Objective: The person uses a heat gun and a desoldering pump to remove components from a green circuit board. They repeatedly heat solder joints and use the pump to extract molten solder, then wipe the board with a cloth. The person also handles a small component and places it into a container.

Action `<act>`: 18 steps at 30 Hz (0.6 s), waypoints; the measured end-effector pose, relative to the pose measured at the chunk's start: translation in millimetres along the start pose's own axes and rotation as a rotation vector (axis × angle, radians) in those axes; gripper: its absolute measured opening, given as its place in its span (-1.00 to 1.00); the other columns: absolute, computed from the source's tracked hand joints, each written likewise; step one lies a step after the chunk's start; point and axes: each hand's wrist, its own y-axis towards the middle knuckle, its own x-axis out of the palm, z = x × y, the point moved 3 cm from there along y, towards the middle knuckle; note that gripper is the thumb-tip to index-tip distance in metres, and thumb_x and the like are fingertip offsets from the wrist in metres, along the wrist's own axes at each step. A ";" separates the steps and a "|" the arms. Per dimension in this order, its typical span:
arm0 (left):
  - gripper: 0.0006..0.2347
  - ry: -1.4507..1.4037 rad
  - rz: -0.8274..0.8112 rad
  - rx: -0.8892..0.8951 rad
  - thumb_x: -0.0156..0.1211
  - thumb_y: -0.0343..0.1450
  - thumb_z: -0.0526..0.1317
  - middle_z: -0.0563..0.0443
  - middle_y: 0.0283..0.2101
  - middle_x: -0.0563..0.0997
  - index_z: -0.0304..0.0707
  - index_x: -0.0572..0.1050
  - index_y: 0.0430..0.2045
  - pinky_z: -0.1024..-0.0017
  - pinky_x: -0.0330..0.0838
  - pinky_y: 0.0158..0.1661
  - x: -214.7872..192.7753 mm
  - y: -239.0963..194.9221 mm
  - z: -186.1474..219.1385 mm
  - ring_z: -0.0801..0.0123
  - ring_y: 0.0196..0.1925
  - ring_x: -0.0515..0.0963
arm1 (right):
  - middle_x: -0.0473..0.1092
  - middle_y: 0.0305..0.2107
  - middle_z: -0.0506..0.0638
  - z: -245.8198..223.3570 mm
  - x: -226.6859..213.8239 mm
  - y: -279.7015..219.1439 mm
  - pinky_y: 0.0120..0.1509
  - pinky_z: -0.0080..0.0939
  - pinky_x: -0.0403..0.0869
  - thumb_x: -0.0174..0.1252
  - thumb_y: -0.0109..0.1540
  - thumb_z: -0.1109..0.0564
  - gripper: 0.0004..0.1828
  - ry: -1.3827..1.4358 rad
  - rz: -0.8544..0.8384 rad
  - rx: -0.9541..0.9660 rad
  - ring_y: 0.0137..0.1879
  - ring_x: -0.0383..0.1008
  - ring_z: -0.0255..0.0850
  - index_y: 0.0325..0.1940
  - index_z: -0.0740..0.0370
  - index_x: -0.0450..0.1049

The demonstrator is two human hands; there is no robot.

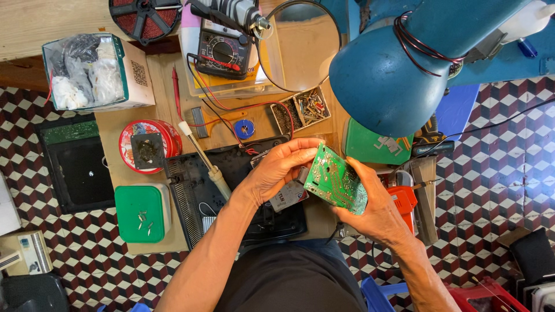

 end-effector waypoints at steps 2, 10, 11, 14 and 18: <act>-0.68 0.039 0.005 0.009 0.14 0.52 -0.18 0.16 -0.08 0.60 -0.29 0.46 0.16 0.64 0.48 -0.13 0.7 -3.0 0.7 0.64 -0.13 0.55 | 0.20 0.27 0.20 3.9 2.2 -1.1 0.43 -0.01 0.32 0.43 -0.06 0.11 0.10 0.043 -0.015 0.051 0.41 0.27 0.02 0.48 0.20 0.04; -0.59 -0.030 -0.010 0.057 0.12 0.52 -0.16 0.06 -0.10 0.59 -0.41 0.41 0.24 0.53 0.55 -0.02 2.3 -5.1 -4.4 0.55 -0.10 0.58 | 0.05 0.45 0.18 25.8 10.6 -8.8 0.61 -0.02 0.01 0.34 -0.05 0.18 0.16 0.517 -0.113 0.234 0.59 0.00 -0.01 0.56 0.18 -0.09; -0.59 -0.030 -0.012 0.057 0.12 0.52 -0.16 0.04 -0.09 0.59 -0.42 0.40 0.24 0.51 0.56 0.00 2.6 -3.9 -6.2 0.54 -0.10 0.58 | 0.03 0.46 0.17 28.5 11.1 -9.9 0.61 -0.04 -0.01 0.34 -0.07 0.15 0.19 0.568 -0.136 0.284 0.60 -0.02 -0.04 0.57 0.17 -0.11; -0.59 0.063 0.047 0.123 0.13 0.55 -0.17 -0.05 -0.02 0.58 -0.46 0.43 0.26 0.48 0.54 0.02 2.7 -0.1 -9.4 0.51 -0.09 0.58 | 0.11 0.43 0.18 30.1 12.3 -11.3 0.60 -0.05 0.03 0.34 -0.10 0.04 0.20 0.760 -0.165 0.366 0.56 0.08 -0.06 0.56 0.21 -0.05; -0.61 0.288 0.197 0.229 0.12 0.54 -0.20 -0.18 0.09 0.61 -0.38 0.44 0.27 0.47 0.51 0.08 10.6 0.8 -16.5 0.43 0.01 0.59 | 0.28 0.32 0.24 25.0 17.1 -9.7 0.53 -0.01 0.20 0.29 -0.07 -0.11 0.16 0.951 -0.206 0.383 0.45 0.28 0.00 0.55 0.29 0.03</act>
